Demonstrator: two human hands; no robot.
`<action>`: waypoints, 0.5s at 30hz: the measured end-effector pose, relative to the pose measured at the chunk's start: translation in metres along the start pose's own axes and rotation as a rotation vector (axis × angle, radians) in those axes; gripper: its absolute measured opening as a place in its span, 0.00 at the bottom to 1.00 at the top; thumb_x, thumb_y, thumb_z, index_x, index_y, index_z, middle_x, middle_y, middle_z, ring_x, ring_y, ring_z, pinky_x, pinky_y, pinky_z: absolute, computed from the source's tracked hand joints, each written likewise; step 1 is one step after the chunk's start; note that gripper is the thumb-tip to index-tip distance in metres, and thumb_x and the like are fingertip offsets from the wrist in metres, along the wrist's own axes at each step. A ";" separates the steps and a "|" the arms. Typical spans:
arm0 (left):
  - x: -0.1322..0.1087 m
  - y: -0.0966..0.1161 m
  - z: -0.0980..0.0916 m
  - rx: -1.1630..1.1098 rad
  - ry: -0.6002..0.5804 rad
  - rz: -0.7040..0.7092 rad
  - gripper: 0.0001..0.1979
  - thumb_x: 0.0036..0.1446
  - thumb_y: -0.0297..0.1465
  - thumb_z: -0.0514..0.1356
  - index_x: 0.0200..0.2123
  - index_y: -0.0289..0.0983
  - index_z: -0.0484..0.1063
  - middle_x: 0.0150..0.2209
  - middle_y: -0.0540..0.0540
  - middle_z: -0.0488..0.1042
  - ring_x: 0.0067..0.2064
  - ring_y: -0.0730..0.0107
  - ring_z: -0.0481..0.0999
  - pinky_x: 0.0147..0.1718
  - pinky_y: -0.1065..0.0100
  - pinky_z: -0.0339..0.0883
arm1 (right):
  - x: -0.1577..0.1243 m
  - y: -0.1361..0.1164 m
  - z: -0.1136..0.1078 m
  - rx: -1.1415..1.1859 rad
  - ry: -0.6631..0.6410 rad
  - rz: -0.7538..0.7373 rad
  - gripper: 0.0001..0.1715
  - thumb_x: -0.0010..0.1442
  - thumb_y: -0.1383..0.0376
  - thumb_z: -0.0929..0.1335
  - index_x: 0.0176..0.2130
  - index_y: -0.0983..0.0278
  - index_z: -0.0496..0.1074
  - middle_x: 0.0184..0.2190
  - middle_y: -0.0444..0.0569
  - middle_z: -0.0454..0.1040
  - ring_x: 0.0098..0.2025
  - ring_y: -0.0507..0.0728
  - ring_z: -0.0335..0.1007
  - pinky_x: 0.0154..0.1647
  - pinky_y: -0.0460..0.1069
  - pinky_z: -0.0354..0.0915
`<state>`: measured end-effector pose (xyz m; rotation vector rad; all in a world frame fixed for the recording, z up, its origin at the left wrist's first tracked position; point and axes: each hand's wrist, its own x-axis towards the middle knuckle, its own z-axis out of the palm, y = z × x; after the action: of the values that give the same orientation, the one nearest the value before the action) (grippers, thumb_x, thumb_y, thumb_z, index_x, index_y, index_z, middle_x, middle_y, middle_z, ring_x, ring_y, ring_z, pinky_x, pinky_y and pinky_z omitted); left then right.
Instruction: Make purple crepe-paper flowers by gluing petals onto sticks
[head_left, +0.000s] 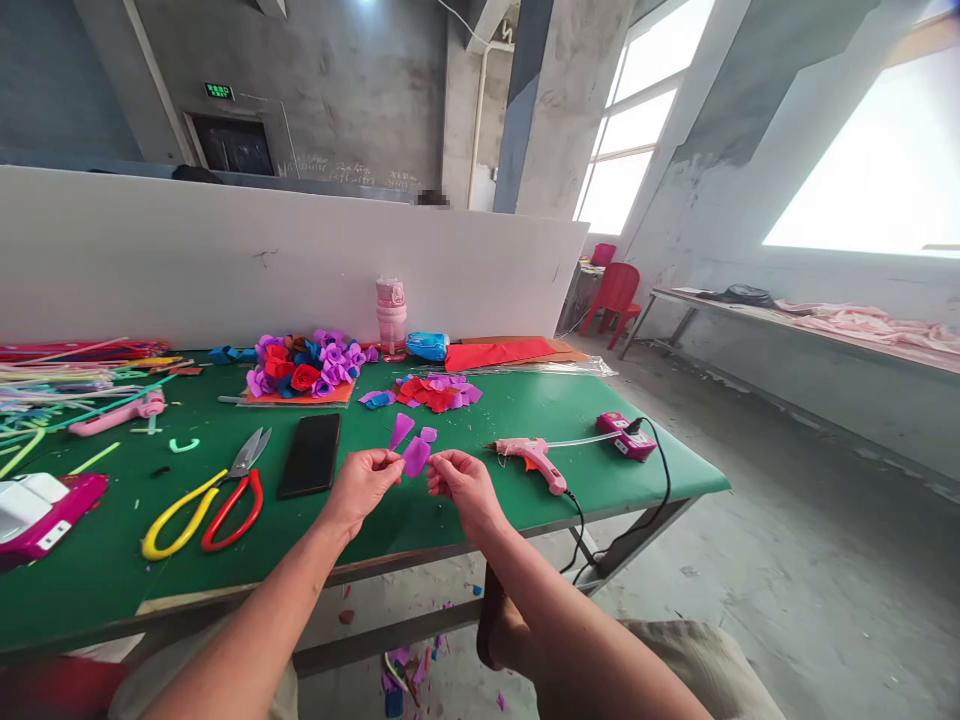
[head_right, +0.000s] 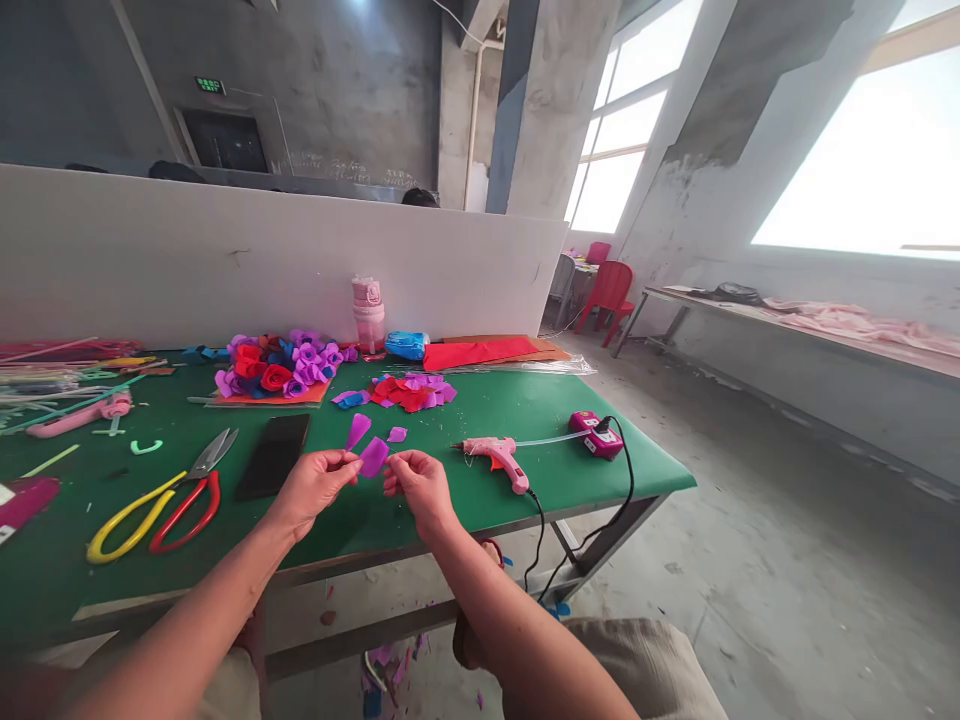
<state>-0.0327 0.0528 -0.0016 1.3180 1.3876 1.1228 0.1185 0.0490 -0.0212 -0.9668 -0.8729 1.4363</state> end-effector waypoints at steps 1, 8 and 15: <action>0.000 -0.001 -0.001 -0.006 -0.008 -0.001 0.14 0.41 0.40 0.63 0.21 0.33 0.73 0.19 0.52 0.67 0.18 0.81 0.54 0.16 0.74 0.44 | 0.000 0.000 -0.001 0.004 0.001 0.006 0.16 0.43 0.57 0.74 0.25 0.68 0.72 0.20 0.43 0.71 0.19 0.46 0.63 0.23 0.44 0.63; -0.002 0.003 0.002 -0.110 -0.093 -0.079 0.17 0.40 0.42 0.64 0.24 0.32 0.72 0.18 0.54 0.64 0.15 0.85 0.49 0.14 0.75 0.39 | -0.002 0.004 0.002 0.034 -0.112 0.058 0.20 0.43 0.55 0.75 0.27 0.68 0.71 0.21 0.43 0.71 0.19 0.46 0.63 0.24 0.43 0.64; -0.003 0.006 -0.002 -0.310 -0.206 -0.154 0.16 0.41 0.41 0.65 0.25 0.32 0.71 0.18 0.53 0.65 0.15 0.87 0.48 0.14 0.76 0.38 | -0.001 0.001 0.001 0.254 -0.175 0.110 0.19 0.44 0.55 0.74 0.29 0.67 0.72 0.24 0.46 0.73 0.22 0.48 0.67 0.27 0.44 0.66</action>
<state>-0.0334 0.0499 0.0050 1.0534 1.0949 1.0196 0.1167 0.0479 -0.0218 -0.7148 -0.7488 1.6997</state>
